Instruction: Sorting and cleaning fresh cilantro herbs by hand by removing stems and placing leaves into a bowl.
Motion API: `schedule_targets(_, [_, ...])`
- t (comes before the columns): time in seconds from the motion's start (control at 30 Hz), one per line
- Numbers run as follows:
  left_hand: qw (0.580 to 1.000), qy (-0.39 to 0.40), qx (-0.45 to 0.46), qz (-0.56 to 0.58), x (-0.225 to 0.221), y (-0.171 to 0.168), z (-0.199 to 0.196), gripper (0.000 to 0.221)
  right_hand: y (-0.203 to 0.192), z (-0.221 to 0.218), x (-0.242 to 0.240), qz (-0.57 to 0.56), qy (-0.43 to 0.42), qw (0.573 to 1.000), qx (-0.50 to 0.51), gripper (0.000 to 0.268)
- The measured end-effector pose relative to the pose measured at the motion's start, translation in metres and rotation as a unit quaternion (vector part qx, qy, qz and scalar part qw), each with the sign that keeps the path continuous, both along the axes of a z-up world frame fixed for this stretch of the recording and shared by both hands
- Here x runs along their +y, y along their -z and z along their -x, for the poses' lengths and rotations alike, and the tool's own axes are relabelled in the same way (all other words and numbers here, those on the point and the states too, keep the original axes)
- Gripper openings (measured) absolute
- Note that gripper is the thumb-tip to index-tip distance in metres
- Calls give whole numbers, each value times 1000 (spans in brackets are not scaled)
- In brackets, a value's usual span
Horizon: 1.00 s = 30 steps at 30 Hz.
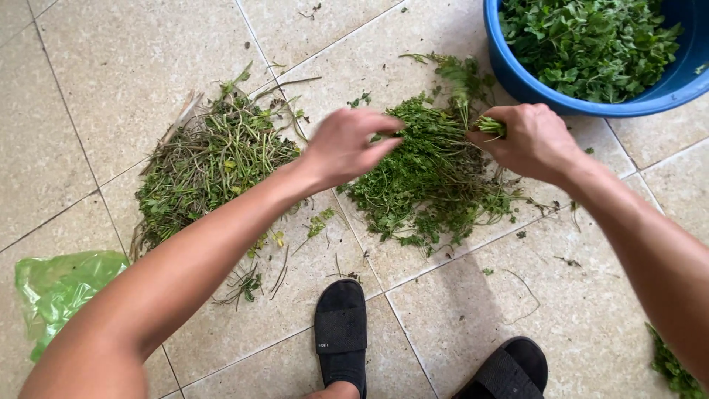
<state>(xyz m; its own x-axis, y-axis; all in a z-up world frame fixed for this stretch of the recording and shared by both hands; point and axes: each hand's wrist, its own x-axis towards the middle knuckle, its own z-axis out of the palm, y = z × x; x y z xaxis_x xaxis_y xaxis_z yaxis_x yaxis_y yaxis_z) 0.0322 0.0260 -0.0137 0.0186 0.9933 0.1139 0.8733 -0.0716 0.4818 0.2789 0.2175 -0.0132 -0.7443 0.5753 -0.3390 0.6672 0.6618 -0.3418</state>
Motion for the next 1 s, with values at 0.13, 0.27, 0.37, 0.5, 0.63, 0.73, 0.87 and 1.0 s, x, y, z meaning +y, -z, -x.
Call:
schedule_targets(0.13, [983, 103, -3, -150, 56, -9, -52, 26, -56, -6, -13, 134, 22, 991, 9, 45])
schedule_targets(0.27, [986, 140, -11, -91, 75, 0, -66, 17, -78, -23, -19, 177, 36, 983, -19, 43])
schedule_targets(0.37, [989, 116, -86, -46, 74, -16, -64, 8, -81, -34, -17, 250, 64, 965, 53, 38])
schedule_targets(0.5, [910, -41, -409, 61, 67, -57, -55, 16, -87, -32, -21, 346, 252, 876, 222, 29])
schedule_targets(0.63, [817, -137, -547, 118, 63, -61, -52, 24, -96, -20, -37, 299, 224, 906, 199, 29])
schedule_targets(0.73, [804, -160, -560, 120, 60, -59, -53, 26, -94, -11, -43, 301, 195, 911, 205, 30])
schedule_targets(0.87, [801, -168, -560, 125, 61, -55, -54, 26, -84, -9, -43, 284, 179, 921, 197, 31])
schedule_targets(1.0, [809, -137, -560, 114, 63, -53, -51, 24, -82, -12, -41, 274, 117, 920, 255, 35])
